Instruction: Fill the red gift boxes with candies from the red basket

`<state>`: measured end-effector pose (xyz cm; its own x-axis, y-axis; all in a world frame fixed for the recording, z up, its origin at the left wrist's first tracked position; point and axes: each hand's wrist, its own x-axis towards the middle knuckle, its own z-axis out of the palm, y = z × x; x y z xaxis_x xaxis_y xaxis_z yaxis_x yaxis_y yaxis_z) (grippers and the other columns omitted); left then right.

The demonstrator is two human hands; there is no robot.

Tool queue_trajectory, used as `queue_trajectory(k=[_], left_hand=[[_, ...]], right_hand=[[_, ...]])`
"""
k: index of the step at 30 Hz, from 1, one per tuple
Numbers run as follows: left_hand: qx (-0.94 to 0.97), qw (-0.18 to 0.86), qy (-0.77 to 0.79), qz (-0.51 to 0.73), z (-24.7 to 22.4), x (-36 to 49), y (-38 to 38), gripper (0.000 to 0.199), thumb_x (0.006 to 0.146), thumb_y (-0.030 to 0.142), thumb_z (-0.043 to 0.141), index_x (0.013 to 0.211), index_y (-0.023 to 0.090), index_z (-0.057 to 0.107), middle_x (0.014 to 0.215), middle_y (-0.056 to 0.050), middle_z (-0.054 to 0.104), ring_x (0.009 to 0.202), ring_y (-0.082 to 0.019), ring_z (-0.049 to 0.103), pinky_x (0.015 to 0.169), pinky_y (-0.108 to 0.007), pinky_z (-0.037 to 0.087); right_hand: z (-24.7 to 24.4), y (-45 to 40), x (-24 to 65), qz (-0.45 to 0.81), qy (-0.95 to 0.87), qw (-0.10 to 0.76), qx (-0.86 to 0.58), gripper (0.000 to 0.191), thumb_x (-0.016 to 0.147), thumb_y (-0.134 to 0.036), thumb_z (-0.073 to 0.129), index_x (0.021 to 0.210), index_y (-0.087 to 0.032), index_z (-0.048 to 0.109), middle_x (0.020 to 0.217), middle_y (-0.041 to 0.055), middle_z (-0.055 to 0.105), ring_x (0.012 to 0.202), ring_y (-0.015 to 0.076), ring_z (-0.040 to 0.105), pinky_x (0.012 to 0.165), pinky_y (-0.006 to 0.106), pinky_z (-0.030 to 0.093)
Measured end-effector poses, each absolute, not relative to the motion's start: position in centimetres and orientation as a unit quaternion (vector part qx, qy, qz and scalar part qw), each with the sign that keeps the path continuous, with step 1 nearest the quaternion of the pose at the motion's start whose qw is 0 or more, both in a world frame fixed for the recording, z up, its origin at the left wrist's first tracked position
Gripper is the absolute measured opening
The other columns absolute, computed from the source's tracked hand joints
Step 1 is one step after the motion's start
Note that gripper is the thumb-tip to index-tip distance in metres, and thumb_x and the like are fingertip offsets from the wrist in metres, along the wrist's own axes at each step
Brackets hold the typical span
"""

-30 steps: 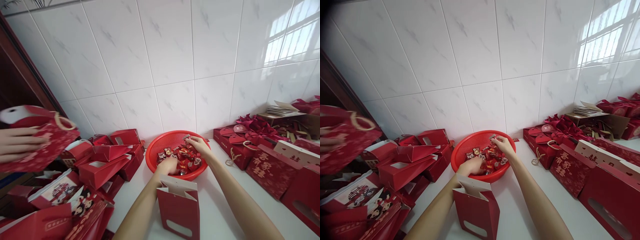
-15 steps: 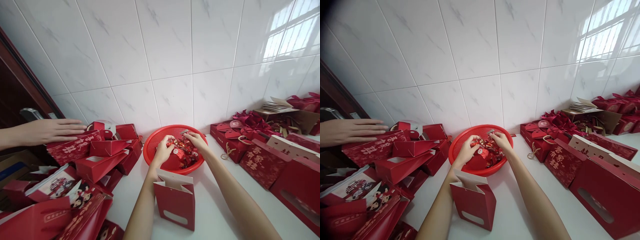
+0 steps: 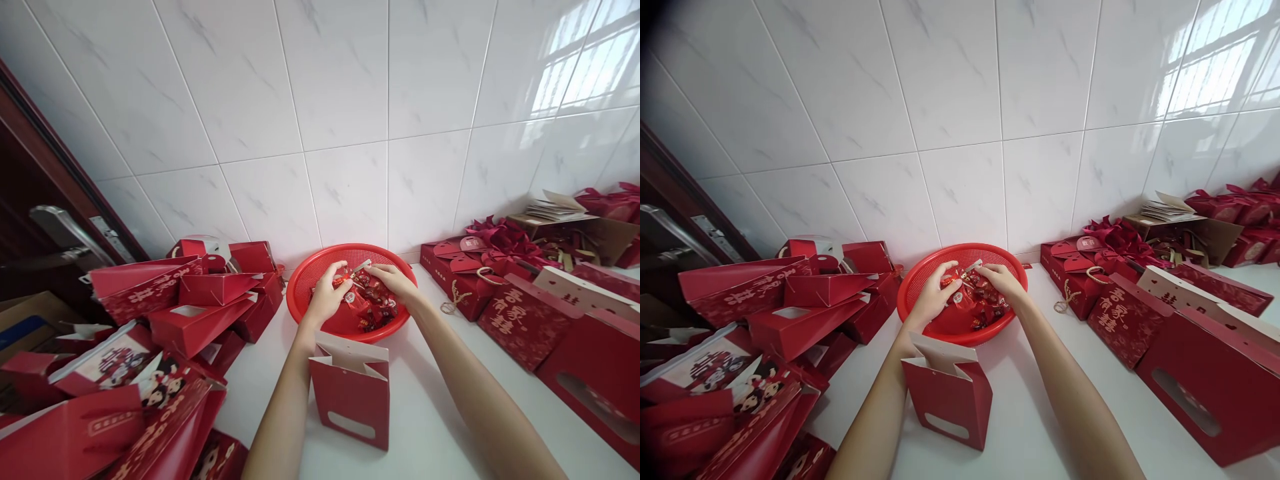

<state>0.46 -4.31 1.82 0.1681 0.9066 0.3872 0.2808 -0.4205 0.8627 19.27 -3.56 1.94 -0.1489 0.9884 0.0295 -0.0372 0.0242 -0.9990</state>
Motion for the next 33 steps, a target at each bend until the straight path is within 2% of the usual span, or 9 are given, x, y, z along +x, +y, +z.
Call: queue_trajectory(k=[6, 11, 17, 19, 21, 25, 33], left_hand=[[0.706, 0.307, 0.425, 0.477, 2.1, 0.6, -4.4, 0.033, 0.085, 0.021, 0.063, 0.118, 0.021, 0.067, 0.132, -0.01, 0.067, 0.123, -0.025, 0.062, 0.107, -0.04, 0.046], [0.71, 0.301, 0.425, 0.474, 2.0, 0.6, -4.3, 0.025, 0.087, 0.02, 0.062, 0.11, 0.02, 0.07, 0.124, -0.01, 0.072, 0.121, -0.025, 0.063, 0.106, -0.04, 0.047], [0.707, 0.298, 0.443, 0.464, 1.7, 0.4, -4.1, 0.027, 0.088, 0.022, 0.061, 0.114, 0.02, 0.07, 0.124, -0.01, 0.071, 0.116, -0.026, 0.065, 0.102, -0.04, 0.049], [0.704, 0.31, 0.445, 0.459, 1.6, 0.4, -4.1, 0.028, 0.089, 0.025, 0.06, 0.114, 0.019, 0.07, 0.118, -0.01, 0.073, 0.108, -0.025, 0.068, 0.098, -0.04, 0.051], [0.699, 0.347, 0.43, 0.454, 1.5, 0.5, -4.2, 0.03, 0.092, 0.033, 0.059, 0.115, 0.019, 0.068, 0.103, -0.009, 0.074, 0.093, -0.024, 0.07, 0.089, -0.038, 0.055], [0.708, 0.408, 0.377, 0.438, 1.5, 0.8, -4.4, 0.038, 0.094, 0.05, 0.053, 0.107, 0.018, 0.068, 0.087, -0.005, 0.071, 0.072, -0.018, 0.066, 0.072, -0.032, 0.055], [0.723, 0.344, 0.406, 0.44, 1.8, 0.5, -4.6, 0.031, 0.087, 0.049, 0.062, 0.089, 0.018, 0.068, 0.08, -0.002, 0.066, 0.073, -0.016, 0.059, 0.068, -0.025, 0.048]], right_hand=[[2.0, -3.8, 19.3, 0.556, -0.543, 0.451, -0.438, 0.048, 0.072, -0.06, 0.078, 0.061, -0.019, 0.056, 0.051, -0.0039, 0.051, 0.042, 0.0077, 0.043, 0.039, 0.023, 0.033], [1.8, -3.9, 19.2, 0.572, -0.547, 0.435, -0.429, 0.045, 0.072, -0.059, 0.078, 0.065, -0.019, 0.06, 0.054, -0.0029, 0.056, 0.045, 0.0089, 0.047, 0.045, 0.023, 0.042], [1.7, -3.6, 19.4, 0.56, -0.542, 0.452, -0.433, 0.046, 0.075, -0.062, 0.075, 0.069, -0.018, 0.06, 0.059, -0.0001, 0.061, 0.05, 0.0108, 0.052, 0.045, 0.023, 0.04], [1.7, -3.6, 19.4, 0.552, -0.54, 0.463, -0.435, 0.048, 0.076, -0.065, 0.071, 0.07, -0.019, 0.059, 0.058, -0.0007, 0.059, 0.047, 0.0103, 0.048, 0.043, 0.024, 0.038], [1.9, -3.6, 19.3, 0.547, -0.541, 0.468, -0.435, 0.051, 0.078, -0.069, 0.067, 0.071, -0.02, 0.057, 0.056, -0.0019, 0.056, 0.045, 0.0097, 0.046, 0.042, 0.024, 0.037], [2.2, -4.0, 19.0, 0.542, -0.567, 0.452, -0.424, 0.055, 0.077, -0.074, 0.065, 0.069, -0.02, 0.054, 0.054, -0.0038, 0.053, 0.043, 0.0086, 0.044, 0.04, 0.022, 0.033], [2.6, -4.5, 18.5, 0.516, -0.591, 0.446, -0.431, 0.057, 0.079, -0.077, 0.06, 0.068, -0.021, 0.051, 0.049, -0.0027, 0.053, 0.039, 0.0095, 0.041, 0.036, 0.023, 0.027]])
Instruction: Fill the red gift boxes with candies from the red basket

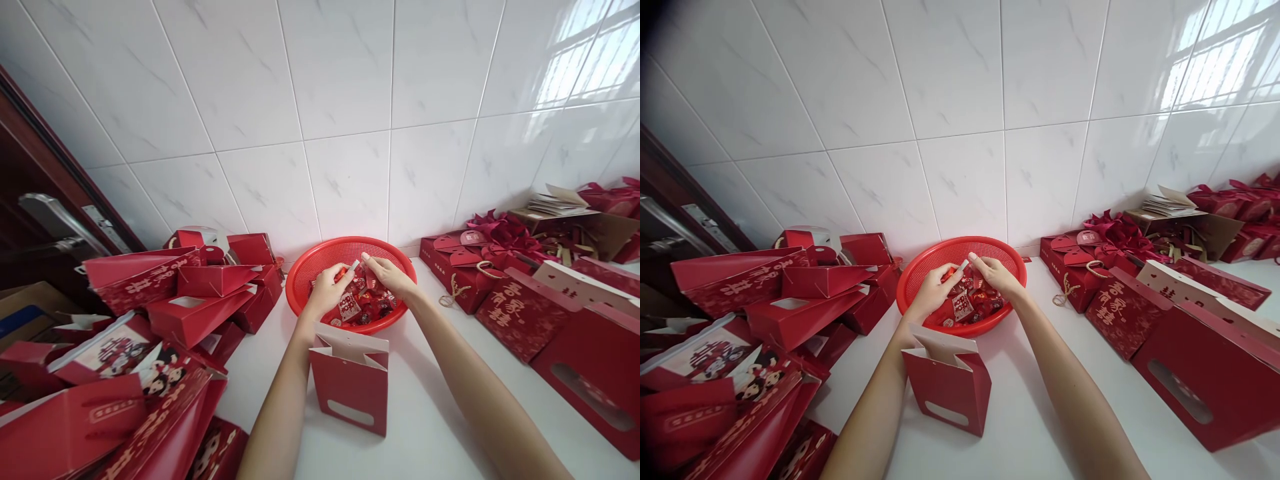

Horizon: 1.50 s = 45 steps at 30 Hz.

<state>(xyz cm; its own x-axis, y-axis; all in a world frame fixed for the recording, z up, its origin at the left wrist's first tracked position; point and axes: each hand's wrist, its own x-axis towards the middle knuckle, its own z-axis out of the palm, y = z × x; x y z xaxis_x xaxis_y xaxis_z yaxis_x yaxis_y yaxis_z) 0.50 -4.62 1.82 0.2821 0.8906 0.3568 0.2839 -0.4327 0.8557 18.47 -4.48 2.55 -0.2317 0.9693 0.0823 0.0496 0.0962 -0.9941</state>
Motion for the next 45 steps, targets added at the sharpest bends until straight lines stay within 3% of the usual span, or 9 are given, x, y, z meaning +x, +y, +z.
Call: queue_trajectory(k=[8, 11, 14, 22, 26, 29, 36, 40, 45], left_hand=[[0.675, 0.295, 0.425, 0.526, 2.6, -0.2, -4.4, 0.029, 0.082, 0.046, 0.063, 0.075, 0.018, 0.068, 0.068, 0.001, 0.062, 0.064, -0.014, 0.053, 0.064, -0.025, 0.041], [0.646, 0.248, 0.448, 0.567, 3.4, -0.4, -4.8, 0.028, 0.083, 0.043, 0.062, 0.075, 0.018, 0.068, 0.062, 0.002, 0.059, 0.062, -0.015, 0.053, 0.063, -0.025, 0.04], [0.633, 0.223, 0.455, 0.585, 4.4, -0.4, -5.7, 0.026, 0.085, 0.042, 0.061, 0.079, 0.018, 0.07, 0.066, 0.001, 0.063, 0.067, -0.016, 0.057, 0.067, -0.025, 0.043], [0.559, 0.422, 0.353, 0.621, 7.2, -1.1, -7.8, 0.036, 0.069, 0.049, 0.079, 0.08, 0.016, 0.07, 0.074, 0.0, 0.065, 0.067, -0.014, 0.059, 0.067, -0.026, 0.049], [0.596, 0.398, 0.358, 0.599, 8.0, -1.4, -9.0, 0.033, 0.076, 0.048, 0.076, 0.082, 0.017, 0.069, 0.064, 0.003, 0.059, 0.058, -0.011, 0.054, 0.059, -0.023, 0.046], [0.603, 0.405, 0.373, 0.577, 8.6, -1.2, -9.8, 0.035, 0.08, 0.053, 0.072, 0.085, 0.018, 0.067, 0.06, 0.005, 0.051, 0.05, -0.008, 0.046, 0.05, -0.021, 0.039], [0.524, 0.554, 0.36, 0.537, 9.3, 0.1, -10.7, 0.039, 0.078, 0.055, 0.074, 0.085, 0.017, 0.064, 0.075, 0.001, 0.057, 0.053, -0.007, 0.047, 0.041, -0.019, 0.024], [0.524, 0.571, 0.329, 0.54, 9.2, 0.2, -10.8, 0.028, 0.074, 0.038, 0.076, 0.089, 0.018, 0.064, 0.076, 0.002, 0.061, 0.063, -0.01, 0.054, 0.051, -0.02, 0.038], [0.528, 0.573, 0.304, 0.548, 9.6, -0.3, -11.1, 0.039, 0.07, 0.029, 0.075, 0.104, 0.018, 0.059, 0.087, -0.001, 0.069, 0.079, -0.015, 0.063, 0.069, -0.025, 0.047]], right_hand=[[3.4, -4.2, 18.4, 0.519, -0.521, 0.476, -0.483, 0.052, 0.086, -0.07, 0.055, 0.084, -0.019, 0.064, 0.044, -0.0045, 0.046, 0.036, 0.0102, 0.038, 0.035, 0.023, 0.028], [4.3, -5.2, 18.0, 0.499, -0.553, 0.482, -0.462, 0.046, 0.082, -0.064, 0.064, 0.079, -0.018, 0.063, 0.059, -0.0016, 0.06, 0.038, 0.0067, 0.04, 0.036, 0.022, 0.029], [5.3, -6.6, 17.6, 0.483, -0.622, 0.45, -0.422, 0.046, 0.077, -0.063, 0.071, 0.072, -0.018, 0.06, 0.059, -0.0021, 0.059, 0.039, 0.0064, 0.041, 0.035, 0.022, 0.029], [7.0, -9.1, 17.3, 0.463, -0.685, 0.459, -0.324, 0.044, 0.079, -0.06, 0.07, 0.072, -0.017, 0.063, 0.066, 0.0001, 0.058, 0.052, 0.0089, 0.048, 0.045, 0.021, 0.038], [7.8, -10.1, 17.6, 0.405, -0.709, 0.463, -0.346, 0.045, 0.082, -0.061, 0.066, 0.068, -0.019, 0.059, 0.057, -0.0023, 0.047, 0.049, 0.0097, 0.042, 0.043, 0.022, 0.032], [8.3, -10.8, 17.8, 0.322, -0.738, 0.463, -0.369, 0.042, 0.087, -0.058, 0.061, 0.071, -0.02, 0.058, 0.059, -0.0006, 0.05, 0.054, 0.0126, 0.045, 0.049, 0.024, 0.035], [8.7, -12.1, 18.0, 0.061, -0.812, 0.422, -0.398, 0.02, 0.091, -0.035, 0.058, 0.093, -0.022, 0.074, 0.084, 0.0056, 0.068, 0.066, 0.016, 0.053, 0.063, 0.029, 0.039], [8.8, -12.3, 18.0, 0.08, -0.808, 0.419, -0.407, 0.027, 0.09, -0.038, 0.063, 0.111, -0.025, 0.073, 0.095, 0.0065, 0.072, 0.073, 0.018, 0.06, 0.066, 0.029, 0.042], [9.0, -12.2, 18.5, 0.203, -0.769, 0.456, -0.399, 0.043, 0.081, -0.049, 0.072, 0.116, -0.024, 0.069, 0.086, 0.0025, 0.07, 0.056, 0.0113, 0.052, 0.056, 0.026, 0.043]])
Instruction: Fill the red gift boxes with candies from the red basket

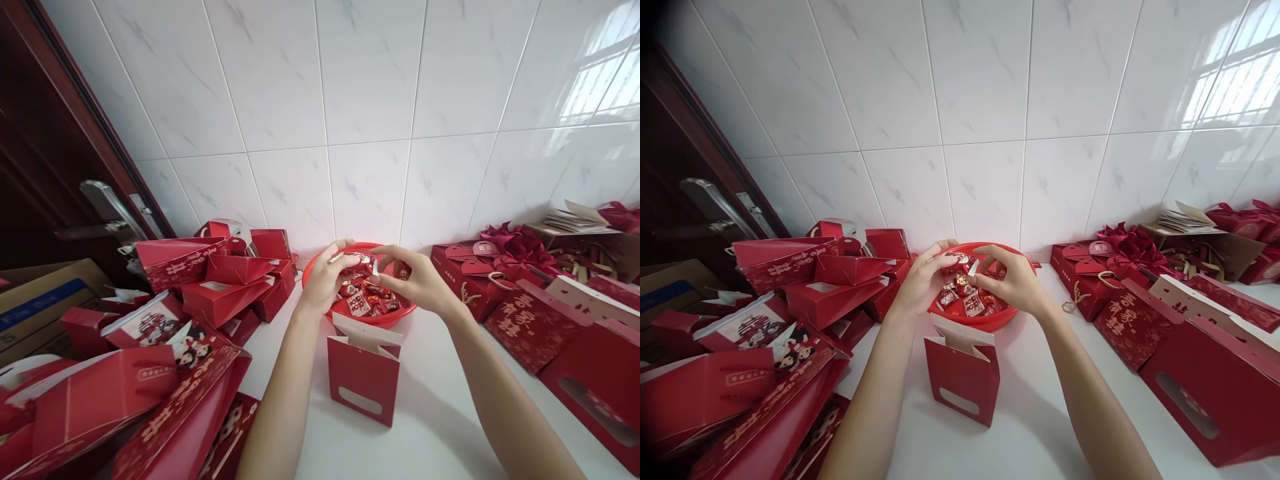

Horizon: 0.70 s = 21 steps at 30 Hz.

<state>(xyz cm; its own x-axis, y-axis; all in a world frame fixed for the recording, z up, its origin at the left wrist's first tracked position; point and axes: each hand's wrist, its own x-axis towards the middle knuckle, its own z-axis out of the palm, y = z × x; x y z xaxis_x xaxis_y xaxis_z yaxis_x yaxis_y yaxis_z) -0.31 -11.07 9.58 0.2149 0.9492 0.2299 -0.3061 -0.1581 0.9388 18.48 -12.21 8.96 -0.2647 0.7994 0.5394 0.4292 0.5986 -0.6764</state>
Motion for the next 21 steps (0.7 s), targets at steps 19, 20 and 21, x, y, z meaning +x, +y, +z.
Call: queue_trajectory(k=[19, 20, 21], left_hand=[[0.568, 0.538, 0.271, 0.561, 9.6, -0.2, -12.0, 0.052, 0.068, 0.027, 0.082, 0.114, 0.021, 0.06, 0.092, 0.0, 0.071, 0.084, -0.018, 0.068, 0.08, -0.031, 0.053], [0.569, 0.542, 0.272, 0.556, 9.7, -0.2, -12.1, 0.048, 0.069, 0.03, 0.082, 0.112, 0.02, 0.062, 0.091, -0.001, 0.072, 0.083, -0.018, 0.068, 0.079, -0.03, 0.053], [0.572, 0.545, 0.273, 0.549, 9.8, -0.2, -12.2, 0.044, 0.07, 0.033, 0.082, 0.108, 0.019, 0.064, 0.089, -0.001, 0.072, 0.081, -0.018, 0.068, 0.077, -0.029, 0.053]], right_hand=[[9.0, -12.6, 18.0, 0.459, -0.653, 0.489, -0.353, 0.044, 0.08, -0.06, 0.071, 0.08, -0.016, 0.067, 0.055, -0.0039, 0.052, 0.039, 0.0056, 0.041, 0.035, 0.019, 0.031], [9.0, -12.8, 18.0, 0.45, -0.654, 0.496, -0.352, 0.044, 0.081, -0.06, 0.07, 0.08, -0.016, 0.067, 0.055, -0.0039, 0.051, 0.04, 0.0059, 0.042, 0.035, 0.019, 0.032], [9.1, -13.0, 18.0, 0.439, -0.657, 0.502, -0.351, 0.044, 0.081, -0.06, 0.07, 0.08, -0.016, 0.067, 0.055, -0.0036, 0.052, 0.041, 0.0062, 0.043, 0.036, 0.019, 0.033]])
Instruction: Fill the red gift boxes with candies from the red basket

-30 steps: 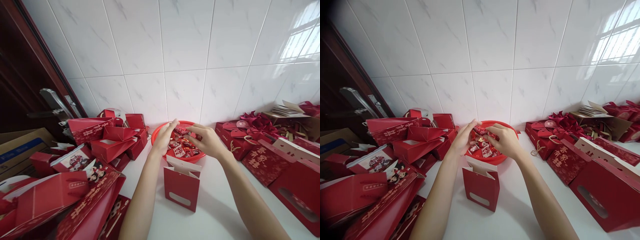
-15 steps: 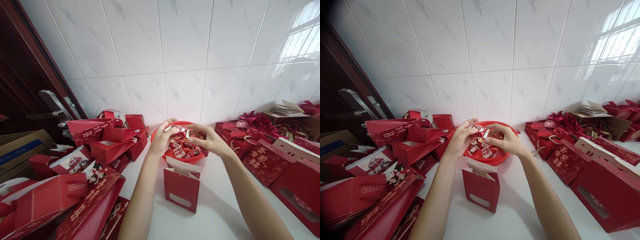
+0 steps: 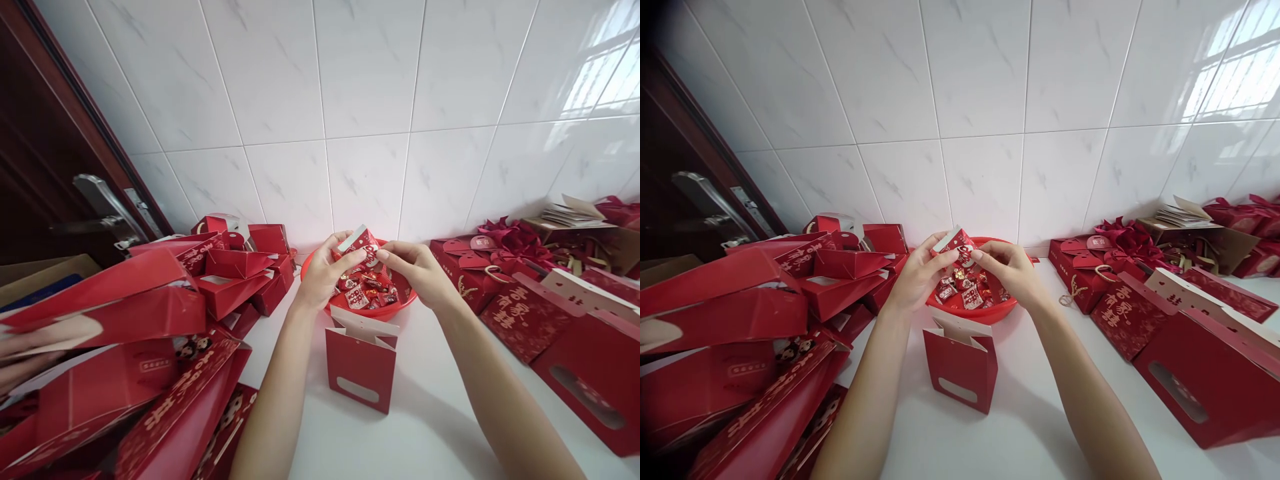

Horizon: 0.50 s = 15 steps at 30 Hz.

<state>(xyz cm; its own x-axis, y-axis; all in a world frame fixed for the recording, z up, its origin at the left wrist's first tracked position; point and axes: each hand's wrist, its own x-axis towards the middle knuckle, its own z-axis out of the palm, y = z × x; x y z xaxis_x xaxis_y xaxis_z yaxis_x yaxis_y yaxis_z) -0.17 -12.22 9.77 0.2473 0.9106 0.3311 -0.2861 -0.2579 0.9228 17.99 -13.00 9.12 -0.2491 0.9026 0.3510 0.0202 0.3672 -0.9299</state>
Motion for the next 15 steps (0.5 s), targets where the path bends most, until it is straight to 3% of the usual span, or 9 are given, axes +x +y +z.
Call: queue_trajectory(k=[4, 8, 12, 15], left_hand=[[0.589, 0.534, 0.272, 0.543, 9.9, 0.0, -12.7, 0.031, 0.074, 0.037, 0.082, 0.094, 0.017, 0.068, 0.08, 0.001, 0.068, 0.072, -0.014, 0.065, 0.068, -0.025, 0.052], [0.609, 0.506, 0.297, 0.533, 10.1, -0.2, -13.1, 0.034, 0.076, 0.039, 0.08, 0.101, 0.018, 0.069, 0.083, 0.001, 0.069, 0.075, -0.014, 0.065, 0.072, -0.026, 0.052], [0.654, 0.432, 0.367, 0.501, 10.1, -0.5, -13.2, 0.044, 0.08, 0.04, 0.076, 0.117, 0.02, 0.063, 0.107, -0.004, 0.071, 0.092, -0.02, 0.068, 0.081, -0.03, 0.055], [0.711, 0.336, 0.395, 0.476, 9.8, -0.4, -13.0, 0.05, 0.085, 0.039, 0.071, 0.131, 0.025, 0.056, 0.132, -0.006, 0.064, 0.116, -0.025, 0.064, 0.096, -0.034, 0.052]], right_hand=[[9.4, -13.7, 18.0, 0.42, -0.661, 0.51, -0.355, 0.045, 0.08, -0.061, 0.072, 0.075, -0.016, 0.065, 0.058, -0.0022, 0.054, 0.044, 0.0064, 0.044, 0.037, 0.019, 0.032], [9.7, -13.5, 18.3, 0.457, -0.605, 0.533, -0.375, 0.045, 0.08, -0.063, 0.069, 0.078, -0.018, 0.065, 0.058, -0.0019, 0.053, 0.042, 0.0075, 0.043, 0.035, 0.021, 0.031], [10.0, -12.6, 18.9, 0.541, -0.493, 0.587, -0.345, 0.031, 0.071, -0.048, 0.065, 0.077, -0.017, 0.066, 0.071, 0.0032, 0.061, 0.056, 0.0115, 0.052, 0.045, 0.023, 0.044], [10.1, -12.5, 19.0, 0.584, -0.477, 0.587, -0.294, 0.016, 0.059, -0.029, 0.062, 0.071, -0.018, 0.062, 0.07, 0.0005, 0.059, 0.062, 0.0117, 0.054, 0.054, 0.023, 0.049]])
